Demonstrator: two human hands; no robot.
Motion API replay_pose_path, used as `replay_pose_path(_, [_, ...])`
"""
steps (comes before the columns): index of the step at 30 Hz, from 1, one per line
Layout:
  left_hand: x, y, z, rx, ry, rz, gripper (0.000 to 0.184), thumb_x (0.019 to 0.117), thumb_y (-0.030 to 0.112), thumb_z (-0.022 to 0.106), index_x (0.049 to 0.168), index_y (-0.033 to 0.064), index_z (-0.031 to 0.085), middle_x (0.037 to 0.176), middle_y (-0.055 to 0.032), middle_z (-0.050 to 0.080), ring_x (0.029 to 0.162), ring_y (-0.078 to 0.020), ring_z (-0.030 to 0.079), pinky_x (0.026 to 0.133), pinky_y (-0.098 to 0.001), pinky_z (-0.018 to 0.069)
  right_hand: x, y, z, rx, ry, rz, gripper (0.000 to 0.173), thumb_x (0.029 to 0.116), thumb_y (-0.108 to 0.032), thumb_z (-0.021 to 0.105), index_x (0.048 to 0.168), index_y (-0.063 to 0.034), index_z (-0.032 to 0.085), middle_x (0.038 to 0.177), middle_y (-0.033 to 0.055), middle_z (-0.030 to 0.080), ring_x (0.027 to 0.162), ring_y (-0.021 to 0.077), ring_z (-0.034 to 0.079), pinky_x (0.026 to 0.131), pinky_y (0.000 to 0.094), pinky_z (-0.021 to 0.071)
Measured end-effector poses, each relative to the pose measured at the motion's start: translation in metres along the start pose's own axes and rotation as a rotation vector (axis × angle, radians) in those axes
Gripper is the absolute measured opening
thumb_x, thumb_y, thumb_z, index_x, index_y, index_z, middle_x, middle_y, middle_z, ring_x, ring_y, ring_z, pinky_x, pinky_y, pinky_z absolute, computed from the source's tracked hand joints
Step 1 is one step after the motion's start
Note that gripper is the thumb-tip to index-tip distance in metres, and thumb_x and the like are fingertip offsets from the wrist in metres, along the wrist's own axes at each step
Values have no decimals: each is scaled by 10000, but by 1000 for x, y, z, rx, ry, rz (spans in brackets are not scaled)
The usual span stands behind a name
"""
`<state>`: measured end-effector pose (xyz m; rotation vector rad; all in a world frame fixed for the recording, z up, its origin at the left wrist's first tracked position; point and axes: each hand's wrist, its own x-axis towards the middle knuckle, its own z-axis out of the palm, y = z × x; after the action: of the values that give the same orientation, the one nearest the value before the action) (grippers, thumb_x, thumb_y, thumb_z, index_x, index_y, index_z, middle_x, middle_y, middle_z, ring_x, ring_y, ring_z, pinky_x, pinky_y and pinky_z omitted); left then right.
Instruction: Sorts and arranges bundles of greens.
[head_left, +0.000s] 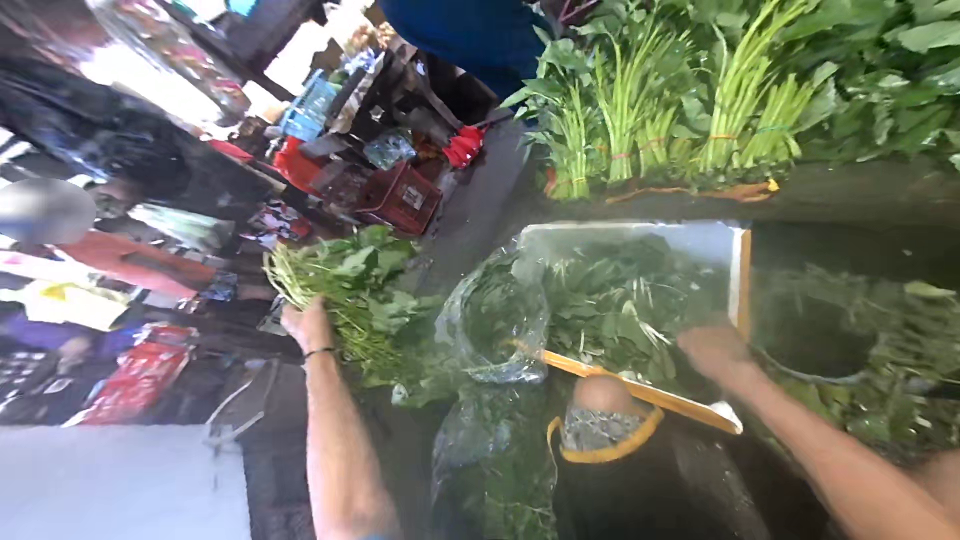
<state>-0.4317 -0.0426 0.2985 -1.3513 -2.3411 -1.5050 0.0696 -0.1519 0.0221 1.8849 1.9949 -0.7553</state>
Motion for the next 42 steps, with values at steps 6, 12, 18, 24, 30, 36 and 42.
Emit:
replay_pose_path(6, [34,92,-59,-488,-43,85,275,805,153,665,1068,128,592,937,4,654,825,-116,656,716,-380,584,-4,-1,-1,6,17,-1,232,1016,-48,539,1157,24,709,1215,242,690,1196,446,614,1099,637,365])
replay_pose_path(12, [-17,179,-19,-895,-347,157,194,938,111,486,1105,186,550,977,30,674,907,-89,681,801,-337,596,-29,7,-44,346,90,-72,339,1024,-136,580,1260,103,625,1320,337,600,1251,517,569,1025,679,434])
replay_pose_path(18, [-127,212,84,-1037,-518,77,113,956,102,493,1016,153,575,852,34,673,776,-76,684,697,-309,608,-55,68,-86,611,764,50,306,1059,-154,510,1238,25,682,1240,279,667,1162,469,641,975,659,483])
replay_pose_path(24, [-290,217,194,-653,-538,260,572,923,106,695,1421,-49,460,1230,-267,630,1096,-341,642,936,-514,532,-73,97,-92,1019,1317,277,287,1017,-50,552,1252,86,644,1217,280,670,1101,374,680,1002,517,522])
replay_pose_path(30, [-409,181,252,-672,-924,262,690,817,11,758,1408,-142,437,1307,-335,592,1229,-384,603,1053,-485,485,-56,87,-83,941,1869,152,237,912,13,609,1115,120,666,1182,259,662,1139,299,652,982,392,548])
replay_pose_path(36, [-417,176,222,-623,-938,277,728,752,-23,730,1406,-127,428,1271,-309,610,1182,-367,622,999,-491,504,-52,77,-82,842,1960,-71,240,883,-27,613,1091,80,665,1166,188,690,1120,210,672,938,324,570])
replay_pose_path(42, [-419,174,212,-712,-1093,449,728,655,-22,793,1330,-116,534,1259,-292,626,1153,-373,636,968,-517,528,-63,43,-102,1358,1515,-135,393,1034,-166,471,1331,81,539,1155,113,672,1039,75,653,936,267,549])
